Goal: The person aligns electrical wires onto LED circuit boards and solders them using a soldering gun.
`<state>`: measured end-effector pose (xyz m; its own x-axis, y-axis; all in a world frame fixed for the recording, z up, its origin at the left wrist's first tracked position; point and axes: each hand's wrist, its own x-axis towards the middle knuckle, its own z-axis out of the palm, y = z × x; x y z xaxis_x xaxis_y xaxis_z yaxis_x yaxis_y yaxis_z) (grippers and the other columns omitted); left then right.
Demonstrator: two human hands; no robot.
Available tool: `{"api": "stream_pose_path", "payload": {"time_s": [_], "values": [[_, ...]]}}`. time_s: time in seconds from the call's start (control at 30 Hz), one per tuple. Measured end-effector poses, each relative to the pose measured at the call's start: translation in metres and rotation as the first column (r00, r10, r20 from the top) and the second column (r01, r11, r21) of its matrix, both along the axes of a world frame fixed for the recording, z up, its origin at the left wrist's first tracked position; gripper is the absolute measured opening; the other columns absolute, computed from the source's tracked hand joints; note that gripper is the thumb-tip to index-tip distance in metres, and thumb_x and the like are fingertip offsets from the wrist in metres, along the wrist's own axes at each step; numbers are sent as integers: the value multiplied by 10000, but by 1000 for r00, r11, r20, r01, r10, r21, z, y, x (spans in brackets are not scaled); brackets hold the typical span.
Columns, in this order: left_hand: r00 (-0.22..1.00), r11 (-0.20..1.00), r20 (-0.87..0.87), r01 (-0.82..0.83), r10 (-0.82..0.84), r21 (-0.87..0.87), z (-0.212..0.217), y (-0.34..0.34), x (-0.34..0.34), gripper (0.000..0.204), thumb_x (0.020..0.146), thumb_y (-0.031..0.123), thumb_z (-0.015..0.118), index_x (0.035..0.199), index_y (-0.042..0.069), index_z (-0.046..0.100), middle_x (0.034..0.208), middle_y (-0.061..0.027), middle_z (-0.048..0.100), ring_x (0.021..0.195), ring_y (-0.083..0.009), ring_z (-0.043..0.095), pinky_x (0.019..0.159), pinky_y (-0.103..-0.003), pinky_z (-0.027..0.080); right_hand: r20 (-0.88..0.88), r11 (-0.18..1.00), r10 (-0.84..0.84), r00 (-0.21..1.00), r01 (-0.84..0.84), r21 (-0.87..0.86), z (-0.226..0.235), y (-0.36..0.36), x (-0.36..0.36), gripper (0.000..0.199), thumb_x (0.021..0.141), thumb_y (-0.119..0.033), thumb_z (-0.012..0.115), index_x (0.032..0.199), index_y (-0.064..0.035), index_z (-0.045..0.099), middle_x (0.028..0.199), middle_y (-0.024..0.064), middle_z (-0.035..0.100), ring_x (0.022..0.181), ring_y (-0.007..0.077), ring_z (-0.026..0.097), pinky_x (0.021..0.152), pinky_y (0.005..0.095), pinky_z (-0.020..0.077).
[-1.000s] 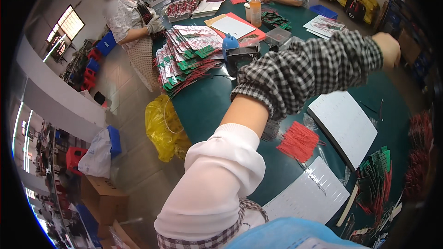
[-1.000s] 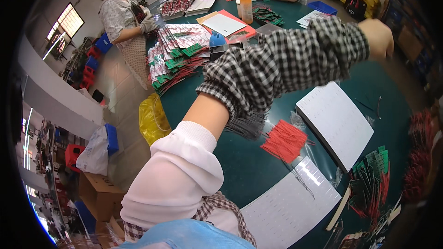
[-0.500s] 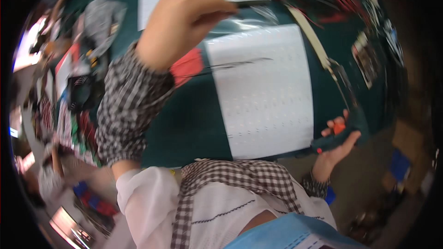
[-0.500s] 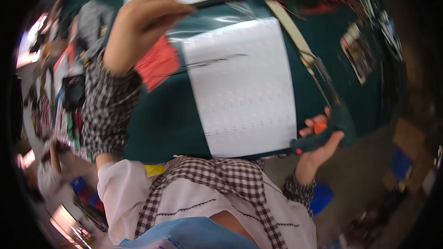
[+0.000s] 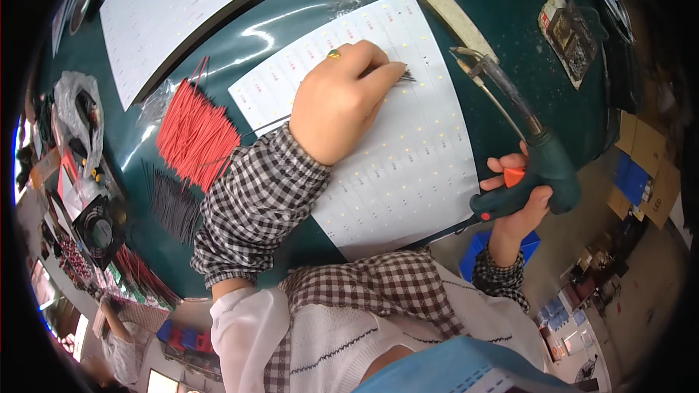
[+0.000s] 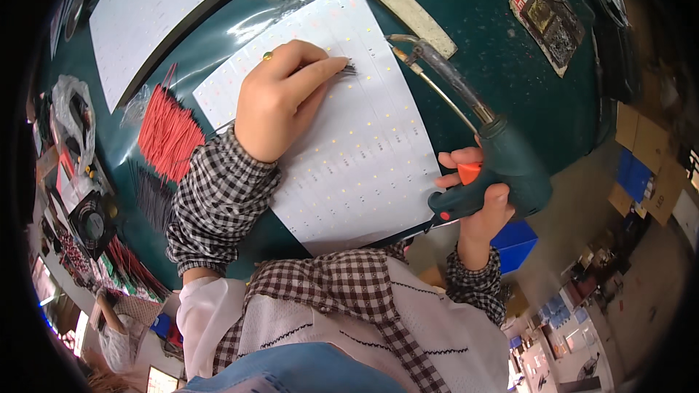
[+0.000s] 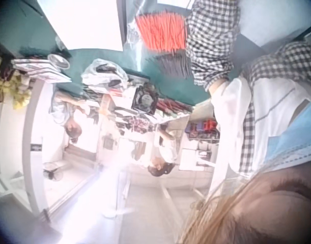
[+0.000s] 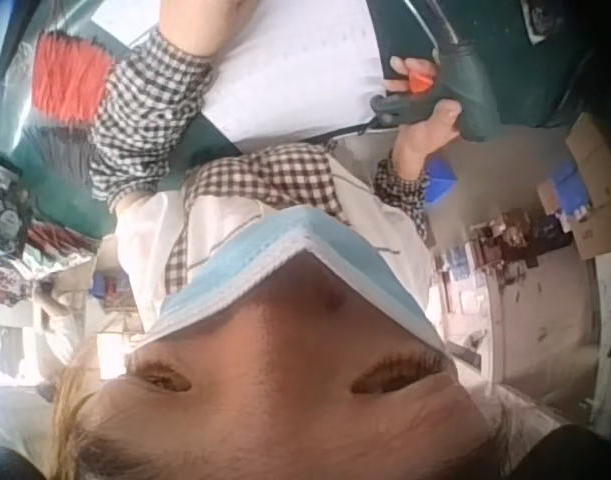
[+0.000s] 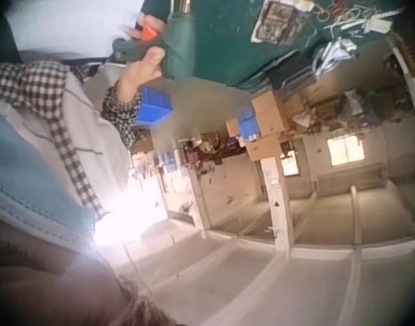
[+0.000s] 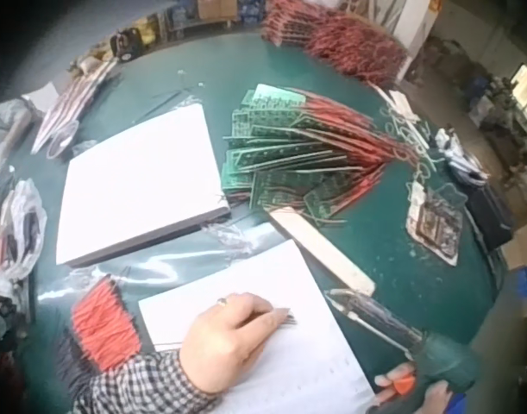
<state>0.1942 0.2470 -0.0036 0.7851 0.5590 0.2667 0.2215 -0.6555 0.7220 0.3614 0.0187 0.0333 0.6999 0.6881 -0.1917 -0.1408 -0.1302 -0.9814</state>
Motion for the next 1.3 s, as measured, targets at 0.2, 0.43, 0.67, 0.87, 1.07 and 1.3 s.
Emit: {"api": "stream_pose_path", "payload": {"time_s": [0.2,0.43,0.67,0.87,1.07,1.3], "values": [[998,969,58,-46,33,244,-21,-1,9,280,674,15,641,952,30,676,881,-54,589,747,-205,584,598,-299,495,50,990,10,999,-3,-138,-1,7,3,862,847,-647,522,1281,94,442,973,159,631,823,256,684,581,302,598],[997,944,74,-25,1,328,-25,3,9,302,675,26,650,975,-13,661,883,-80,582,748,-215,576,601,-301,498,63,980,74,995,-61,-190,4,9,-3,806,815,-637,583,1159,89,512,953,157,629,790,261,677,604,327,594],[998,940,69,-28,5,340,-26,1,7,314,670,38,670,975,-35,652,893,-98,578,749,-221,570,610,-301,501,72,967,109,991,-89,-240,8,15,-6,791,790,-639,616,1058,103,560,893,157,634,762,253,672,608,329,588],[997,935,71,-30,5,354,-26,2,8,316,661,47,679,963,-40,650,891,-102,572,747,-219,568,609,-298,500,30,955,157,987,-145,-259,9,8,-6,743,805,-606,630,1035,96,560,898,155,635,745,237,661,648,341,578],[998,937,58,-24,4,350,-25,1,7,305,669,48,680,959,-41,648,889,-102,569,742,-217,566,607,-297,498,1,936,207,978,-197,-291,7,3,-5,722,813,-581,640,1054,94,550,902,158,633,760,237,653,685,349,563],[998,938,56,-17,-3,345,-25,1,8,303,672,50,684,957,-43,644,884,-102,566,737,-218,562,597,-296,495,2,942,206,979,-198,-272,5,2,-5,720,809,-558,659,1073,100,535,874,161,628,761,241,647,686,349,560]]}}
